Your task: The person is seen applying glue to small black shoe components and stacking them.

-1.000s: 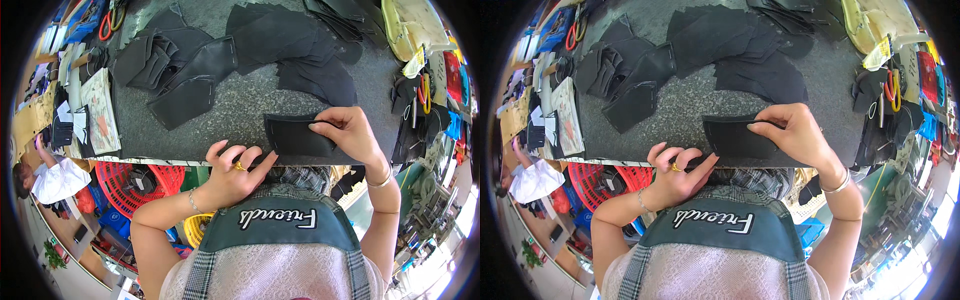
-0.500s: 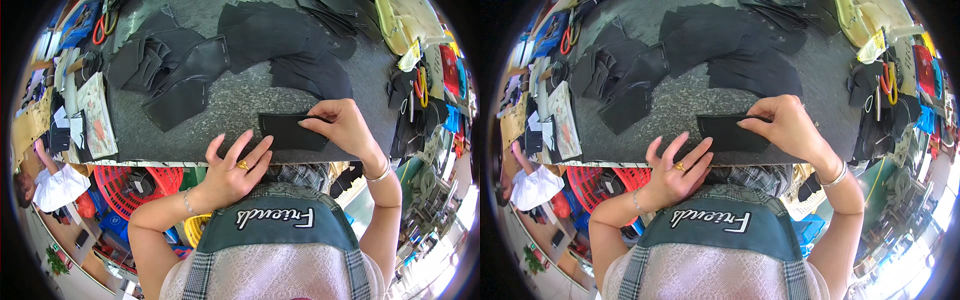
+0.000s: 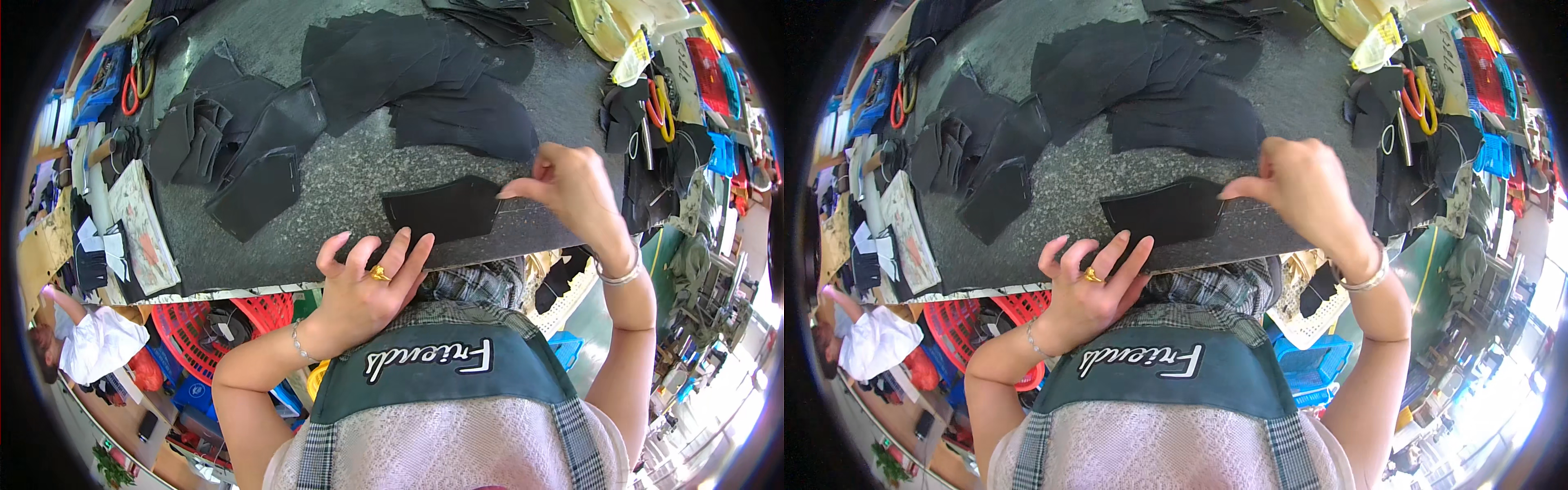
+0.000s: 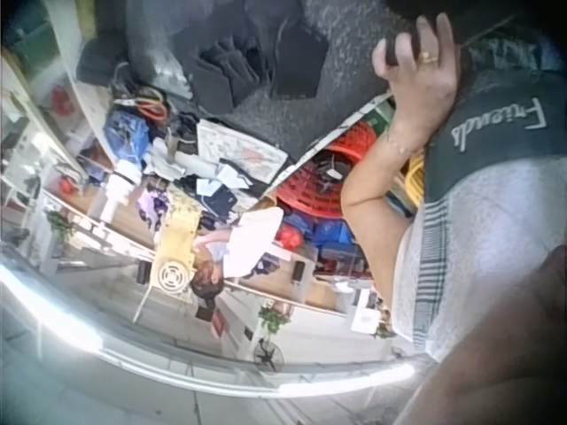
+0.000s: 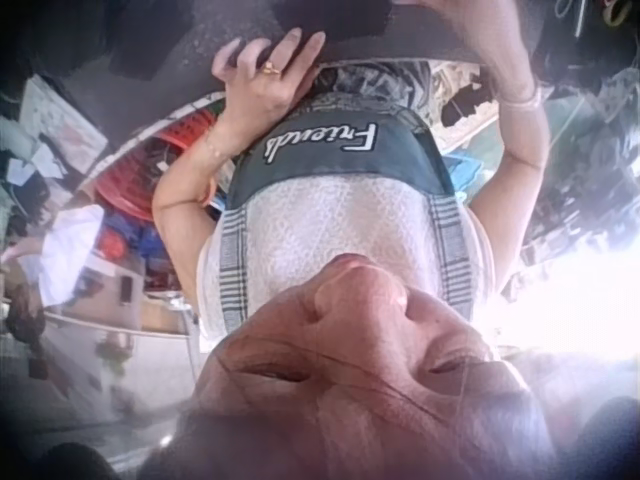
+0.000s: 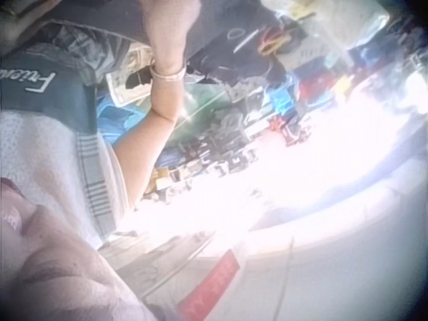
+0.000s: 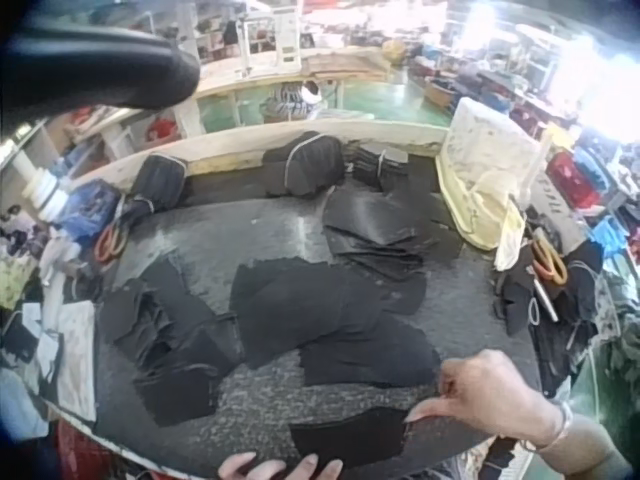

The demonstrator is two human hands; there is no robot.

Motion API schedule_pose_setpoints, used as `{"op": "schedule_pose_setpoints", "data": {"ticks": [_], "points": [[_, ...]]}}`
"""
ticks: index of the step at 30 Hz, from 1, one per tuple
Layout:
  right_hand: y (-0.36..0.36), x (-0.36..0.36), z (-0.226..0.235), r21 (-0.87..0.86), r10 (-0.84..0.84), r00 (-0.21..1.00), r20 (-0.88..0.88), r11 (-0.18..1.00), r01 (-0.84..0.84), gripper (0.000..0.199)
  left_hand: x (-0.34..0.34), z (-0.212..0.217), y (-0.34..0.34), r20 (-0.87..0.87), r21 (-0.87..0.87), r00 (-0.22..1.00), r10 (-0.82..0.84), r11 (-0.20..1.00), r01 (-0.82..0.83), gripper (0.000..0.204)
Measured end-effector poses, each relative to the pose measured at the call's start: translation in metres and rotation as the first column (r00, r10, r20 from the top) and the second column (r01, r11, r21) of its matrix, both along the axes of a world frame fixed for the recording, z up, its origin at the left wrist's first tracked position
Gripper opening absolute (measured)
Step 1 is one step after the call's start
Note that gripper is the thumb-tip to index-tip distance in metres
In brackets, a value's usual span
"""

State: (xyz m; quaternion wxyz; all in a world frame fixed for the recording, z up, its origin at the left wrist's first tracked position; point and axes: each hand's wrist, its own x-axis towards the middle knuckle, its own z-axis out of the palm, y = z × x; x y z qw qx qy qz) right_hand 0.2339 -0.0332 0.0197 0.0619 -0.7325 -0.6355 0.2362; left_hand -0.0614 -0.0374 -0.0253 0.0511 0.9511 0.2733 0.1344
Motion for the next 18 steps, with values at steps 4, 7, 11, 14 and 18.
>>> {"op": "schedule_pose_setpoints", "data": {"ticks": [4, 7, 11, 14, 18], "points": [[-0.019, -0.01, 0.004, 0.231, 0.051, 0.989, -0.139, 0.973, -0.018, 0.02, 0.011, 0.009, 0.002, 0.048, -0.171, 0.999, -0.009, 0.985, 0.017, 0.056], [-0.036, -0.026, -0.004, 0.382, 0.414, 0.91, 0.001, 0.841, -0.383, 0.042, 0.035, 0.007, 0.018, 0.11, -0.393, 0.984, -0.143, 0.903, 0.175, 0.071], [-0.046, -0.001, -0.002, 0.33, 0.27, 0.963, -0.017, 0.911, -0.249, 0.025, 0.029, 0.001, 0.01, 0.053, -0.33, 0.986, -0.161, 0.929, 0.169, 0.065], [-0.001, 0.007, 0.009, 0.516, 0.027, 0.995, -0.091, 0.856, 0.024, 0.018, 0.0, -0.012, 0.001, 0.169, -0.215, 0.964, -0.204, 0.947, 0.239, 0.054], [0.08, 0.048, -0.01, 0.722, -0.109, 0.993, -0.037, 0.684, 0.102, 0.016, -0.066, 0.005, 0.021, -0.117, -0.386, 0.992, -0.038, 0.923, -0.011, 0.038]]}}
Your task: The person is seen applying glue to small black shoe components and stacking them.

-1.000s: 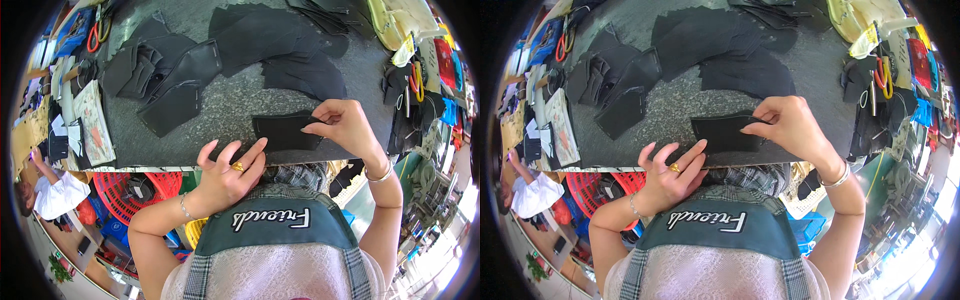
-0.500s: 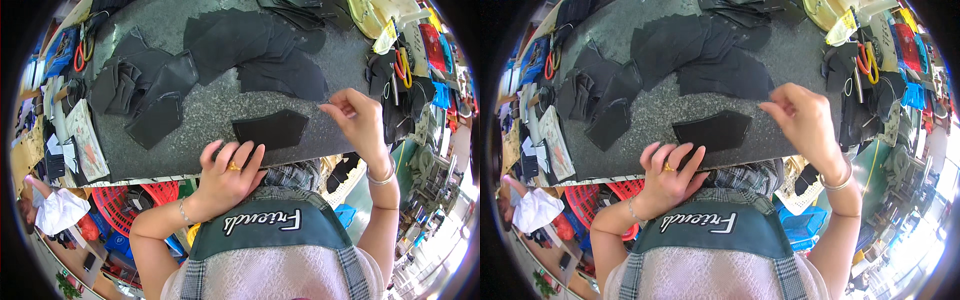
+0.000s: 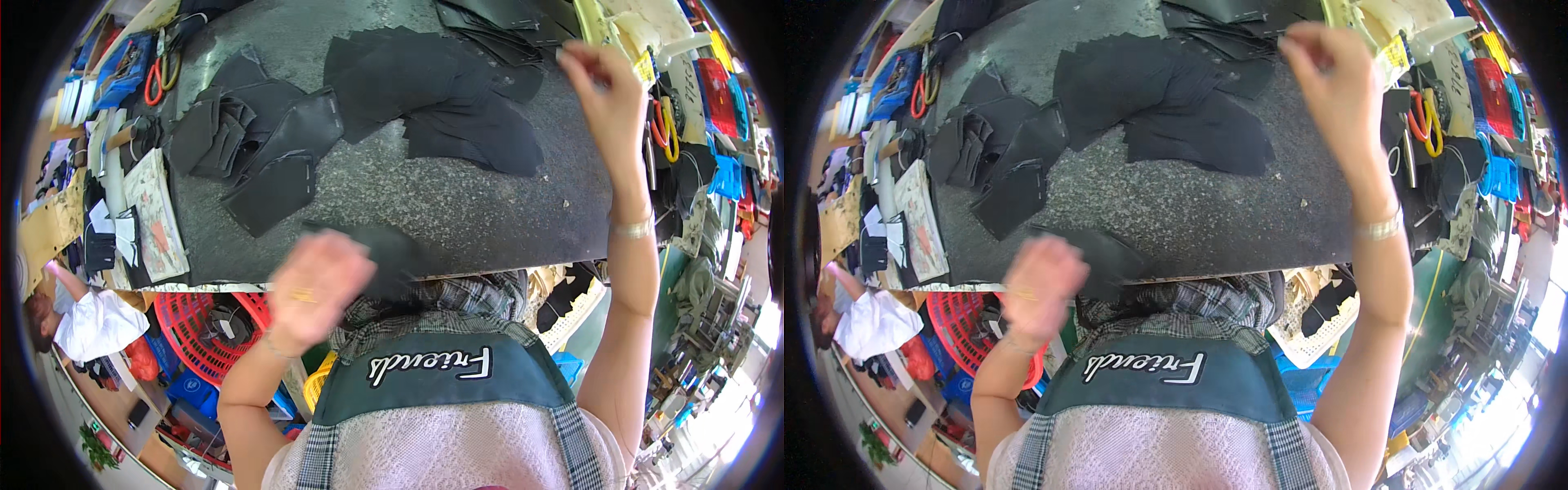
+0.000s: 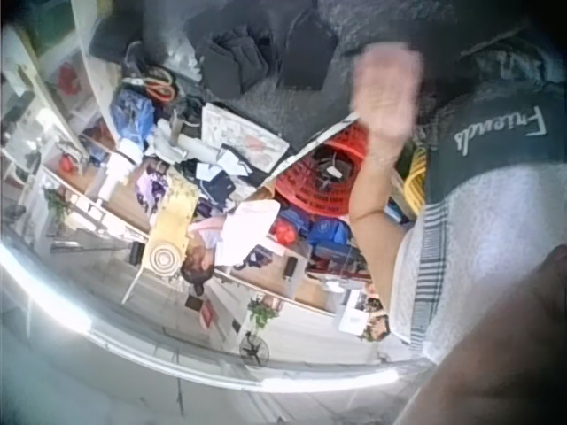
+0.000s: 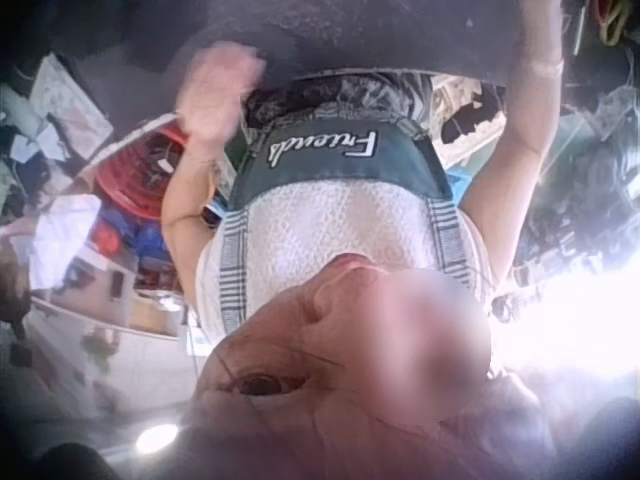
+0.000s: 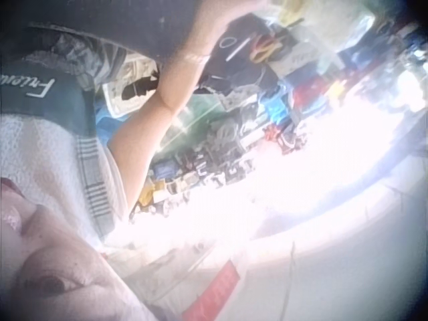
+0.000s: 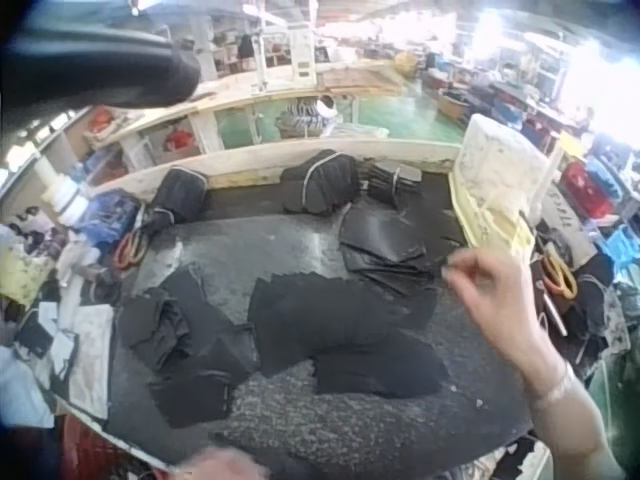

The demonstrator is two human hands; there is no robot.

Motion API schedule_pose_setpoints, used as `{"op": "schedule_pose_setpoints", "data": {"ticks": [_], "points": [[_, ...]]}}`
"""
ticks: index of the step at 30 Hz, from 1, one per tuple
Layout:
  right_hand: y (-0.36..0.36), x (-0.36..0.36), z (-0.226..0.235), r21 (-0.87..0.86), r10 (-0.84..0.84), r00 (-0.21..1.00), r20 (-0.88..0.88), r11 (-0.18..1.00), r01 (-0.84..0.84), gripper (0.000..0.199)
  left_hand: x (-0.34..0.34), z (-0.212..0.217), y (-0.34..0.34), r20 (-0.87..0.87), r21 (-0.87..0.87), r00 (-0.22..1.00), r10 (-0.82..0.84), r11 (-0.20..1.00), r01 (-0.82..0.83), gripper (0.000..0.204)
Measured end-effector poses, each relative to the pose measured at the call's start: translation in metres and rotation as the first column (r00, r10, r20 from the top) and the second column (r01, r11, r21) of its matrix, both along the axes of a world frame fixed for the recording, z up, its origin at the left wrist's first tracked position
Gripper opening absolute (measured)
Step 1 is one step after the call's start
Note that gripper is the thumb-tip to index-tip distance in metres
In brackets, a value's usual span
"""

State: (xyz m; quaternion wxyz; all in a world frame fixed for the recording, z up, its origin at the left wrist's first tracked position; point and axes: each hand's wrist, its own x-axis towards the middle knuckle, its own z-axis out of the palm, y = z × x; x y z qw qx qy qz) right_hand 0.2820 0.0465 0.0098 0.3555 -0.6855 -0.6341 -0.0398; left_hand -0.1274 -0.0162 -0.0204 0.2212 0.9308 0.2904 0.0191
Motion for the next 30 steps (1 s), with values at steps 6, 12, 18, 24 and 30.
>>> {"op": "schedule_pose_setpoints", "data": {"ticks": [6, 12, 18, 24, 30], "points": [[0.091, -0.006, 0.009, -0.308, -0.04, 0.992, -0.118, 0.951, 0.002, 0.044, 0.046, 0.017, 0.065, 0.363, 0.406, 0.893, 0.267, 0.817, -0.41, 0.058], [0.091, -0.024, -0.006, -0.116, -0.04, 0.992, 0.121, 0.992, 0.055, 0.039, 0.11, -0.005, 0.117, 0.514, 0.4, 0.843, 0.158, 0.826, -0.398, 0.037], [0.092, -0.02, -0.01, -0.171, -0.025, 1.0, 0.018, 0.985, 0.028, 0.04, 0.112, -0.009, 0.121, 0.612, 0.273, 0.768, 0.19, 0.861, -0.429, 0.021], [0.081, -0.037, -0.021, 0.141, 0.036, 0.948, 0.315, 0.986, -0.085, 0.037, 0.106, -0.007, 0.121, 0.526, 0.179, 0.808, 0.265, 0.895, -0.409, 0.021], [0.071, -0.036, -0.024, 0.361, -0.046, 0.8, 0.598, 0.907, -0.217, 0.032, 0.103, 0.022, 0.1, 0.685, 0.466, 0.728, -0.026, 0.783, -0.411, 0.021]]}}
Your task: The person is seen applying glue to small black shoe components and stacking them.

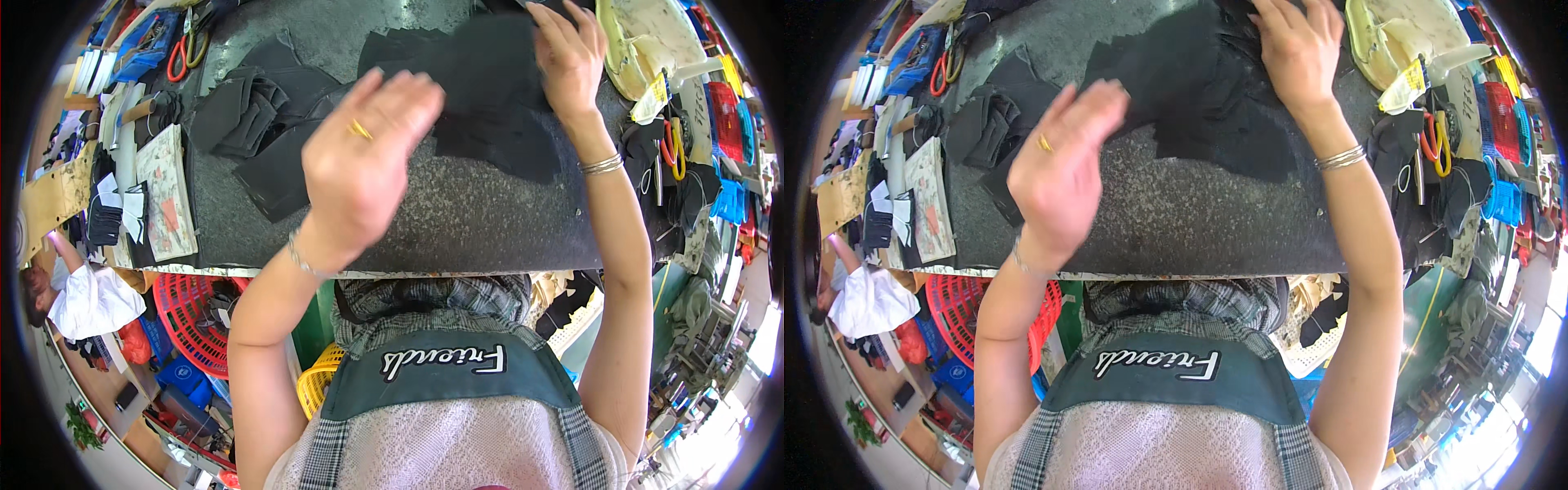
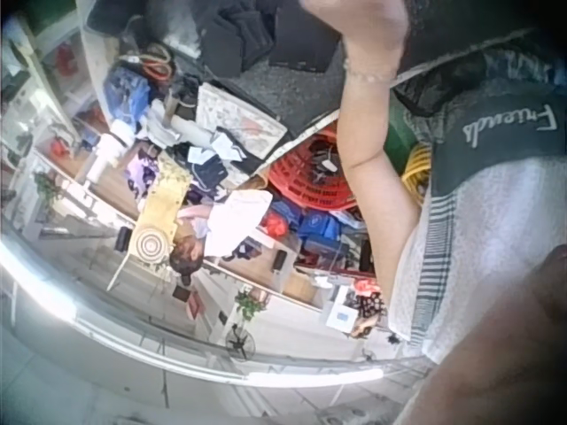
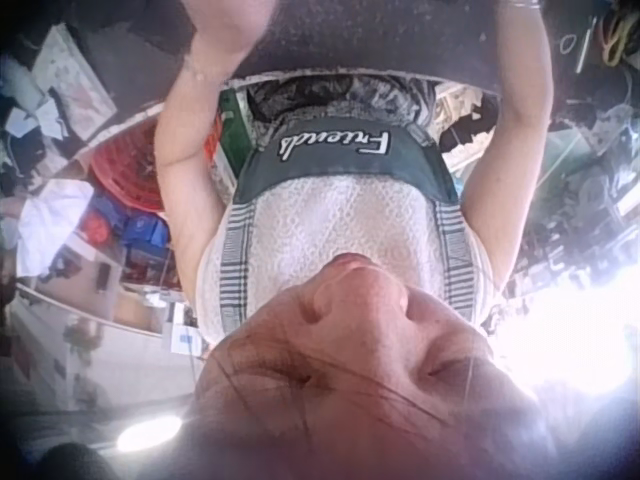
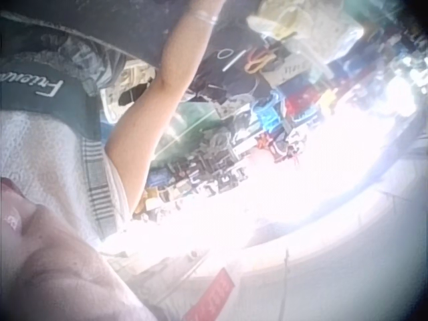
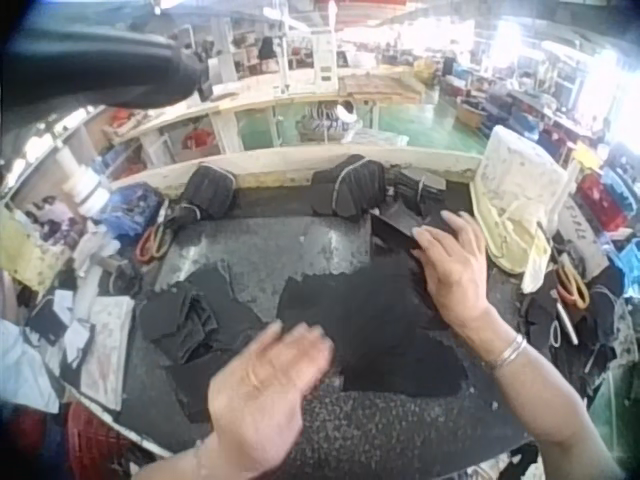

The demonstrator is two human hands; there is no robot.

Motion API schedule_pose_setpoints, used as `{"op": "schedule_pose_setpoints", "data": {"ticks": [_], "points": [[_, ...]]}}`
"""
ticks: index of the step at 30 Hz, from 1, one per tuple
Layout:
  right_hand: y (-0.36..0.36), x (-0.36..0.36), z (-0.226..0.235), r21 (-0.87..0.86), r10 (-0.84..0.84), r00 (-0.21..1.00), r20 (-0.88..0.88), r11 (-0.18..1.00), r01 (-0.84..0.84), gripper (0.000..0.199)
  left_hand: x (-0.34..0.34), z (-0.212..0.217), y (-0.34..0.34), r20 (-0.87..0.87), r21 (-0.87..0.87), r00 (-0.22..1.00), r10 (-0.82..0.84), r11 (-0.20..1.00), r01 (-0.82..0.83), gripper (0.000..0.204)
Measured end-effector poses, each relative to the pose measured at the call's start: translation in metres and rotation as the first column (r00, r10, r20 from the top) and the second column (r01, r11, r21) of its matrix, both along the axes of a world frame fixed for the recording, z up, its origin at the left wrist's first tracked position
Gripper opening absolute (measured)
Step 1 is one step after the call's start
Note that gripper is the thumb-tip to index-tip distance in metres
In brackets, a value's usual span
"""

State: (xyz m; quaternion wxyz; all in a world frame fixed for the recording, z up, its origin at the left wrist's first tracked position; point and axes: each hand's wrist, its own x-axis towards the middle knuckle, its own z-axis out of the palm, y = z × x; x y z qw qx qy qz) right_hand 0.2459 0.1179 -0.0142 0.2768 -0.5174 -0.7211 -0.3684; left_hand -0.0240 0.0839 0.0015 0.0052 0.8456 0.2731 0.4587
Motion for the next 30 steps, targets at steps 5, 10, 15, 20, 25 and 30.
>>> {"op": "schedule_pose_setpoints", "data": {"ticks": [5, 10, 15, 20, 25, 30], "points": [[-0.03, 0.002, 0.014, -0.057, 0.038, 0.437, -0.899, 0.977, -0.203, 0.021, -0.005, -0.028, -0.015, -0.273, -0.184, 0.96, -0.065, 0.983, 0.015, 0.024], [-0.1, -0.033, 0.056, -0.434, -0.222, 0.387, -0.895, 0.631, -0.643, 0.008, -0.003, -0.028, -0.012, -0.349, -0.212, 0.936, -0.052, 0.977, -0.026, 0.02], [-0.108, -0.027, 0.034, -0.781, -0.327, 0.715, -0.617, 0.367, -0.506, 0.008, -0.005, -0.028, -0.007, -0.284, -0.314, 0.957, -0.06, 0.949, -0.034, 0.02], [-0.126, -0.015, 0.042, -0.652, 0.054, 0.684, -0.727, 0.26, -0.713, 0.008, -0.005, -0.019, -0.001, -0.197, -0.577, 0.977, -0.079, 0.815, -0.05, 0.015], [-0.112, -0.041, 0.013, -0.635, 0.134, 0.77, -0.624, 0.487, -0.599, 0.017, -0.007, -0.004, 0.0, 0.099, -0.455, 0.99, 0.101, 0.889, -0.045, 0.015], [-0.127, -0.001, 0.035, -0.284, -0.296, 0.103, -0.949, 0.672, -0.684, 0.015, -0.033, 0.021, -0.056, -0.244, -0.215, 0.944, -0.221, 0.962, 0.17, 0.019]]}}
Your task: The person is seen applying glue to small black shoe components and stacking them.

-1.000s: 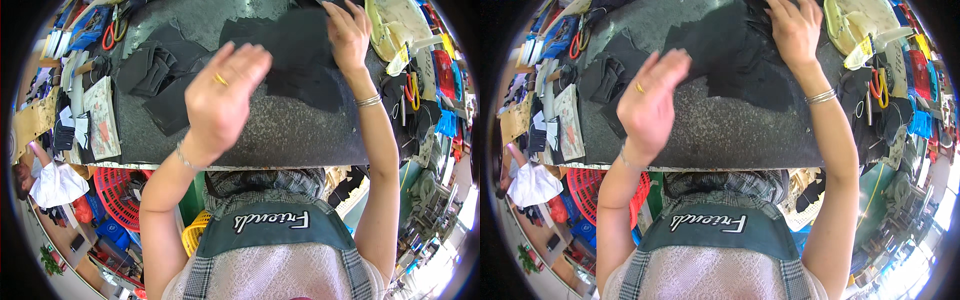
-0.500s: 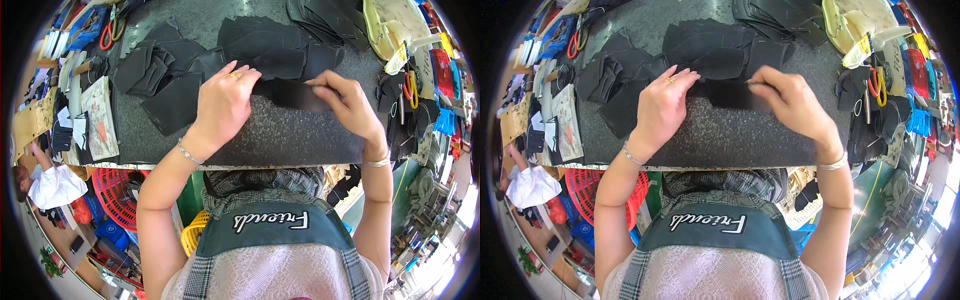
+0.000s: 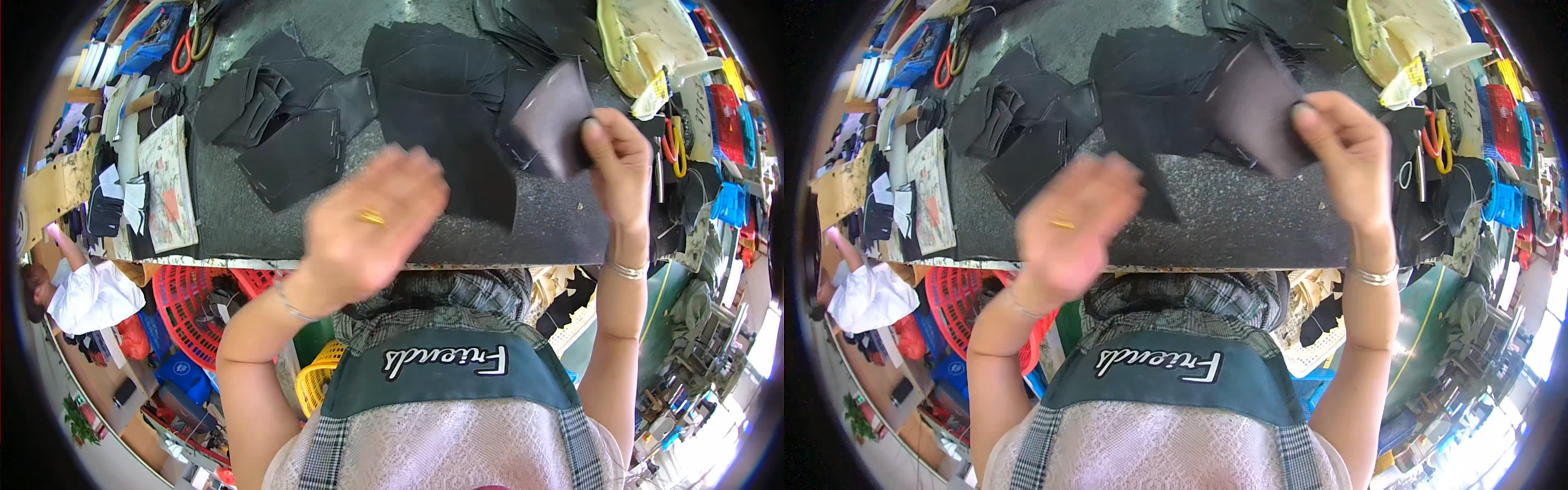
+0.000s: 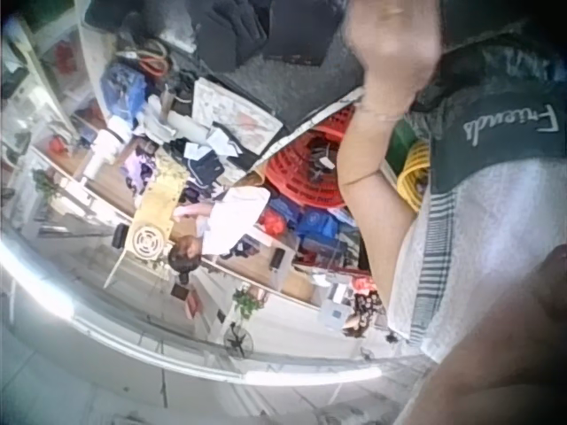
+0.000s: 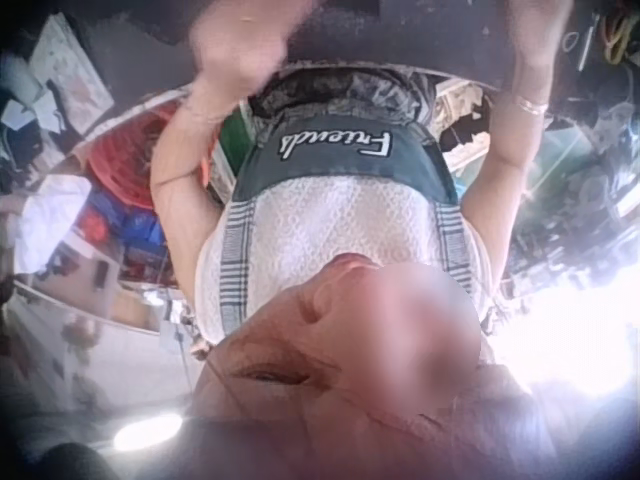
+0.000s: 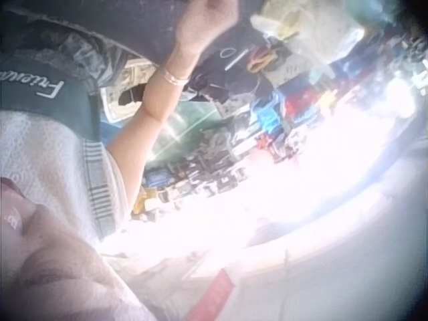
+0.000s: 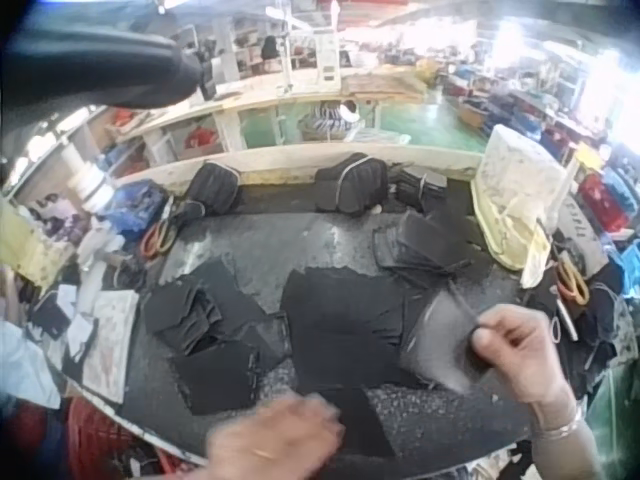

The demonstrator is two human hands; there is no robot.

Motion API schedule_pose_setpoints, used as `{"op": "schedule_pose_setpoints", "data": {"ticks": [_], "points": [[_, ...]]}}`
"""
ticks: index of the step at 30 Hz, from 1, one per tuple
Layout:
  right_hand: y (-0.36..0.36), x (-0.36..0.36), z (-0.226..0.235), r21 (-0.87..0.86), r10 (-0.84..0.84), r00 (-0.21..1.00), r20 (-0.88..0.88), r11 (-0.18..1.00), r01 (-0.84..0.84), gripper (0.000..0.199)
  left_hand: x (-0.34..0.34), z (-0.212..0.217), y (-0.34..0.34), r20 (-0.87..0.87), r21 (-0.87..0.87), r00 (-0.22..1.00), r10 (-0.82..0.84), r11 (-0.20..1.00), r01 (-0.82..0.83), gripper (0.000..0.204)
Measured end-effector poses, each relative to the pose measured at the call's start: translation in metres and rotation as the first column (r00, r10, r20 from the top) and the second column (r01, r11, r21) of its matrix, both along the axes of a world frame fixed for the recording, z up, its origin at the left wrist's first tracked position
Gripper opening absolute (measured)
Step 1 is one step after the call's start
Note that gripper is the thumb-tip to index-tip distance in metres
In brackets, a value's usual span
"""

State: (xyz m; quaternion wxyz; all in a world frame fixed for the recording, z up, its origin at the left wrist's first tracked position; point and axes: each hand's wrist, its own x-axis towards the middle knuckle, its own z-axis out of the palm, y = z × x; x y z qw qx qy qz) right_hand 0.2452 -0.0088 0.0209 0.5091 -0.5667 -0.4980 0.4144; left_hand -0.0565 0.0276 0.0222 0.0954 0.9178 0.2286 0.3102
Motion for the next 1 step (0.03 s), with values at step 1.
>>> {"op": "schedule_pose_setpoints", "data": {"ticks": [1], "points": [[-0.0039, -0.0002, 0.0071, -0.034, -0.004, 0.996, -0.087, 0.999, 0.001, 0.012, -0.0031, -0.0032, -0.0016, -0.007, -0.006, 1.0, 0.002, 1.0, -0.002, 0.019]]}}
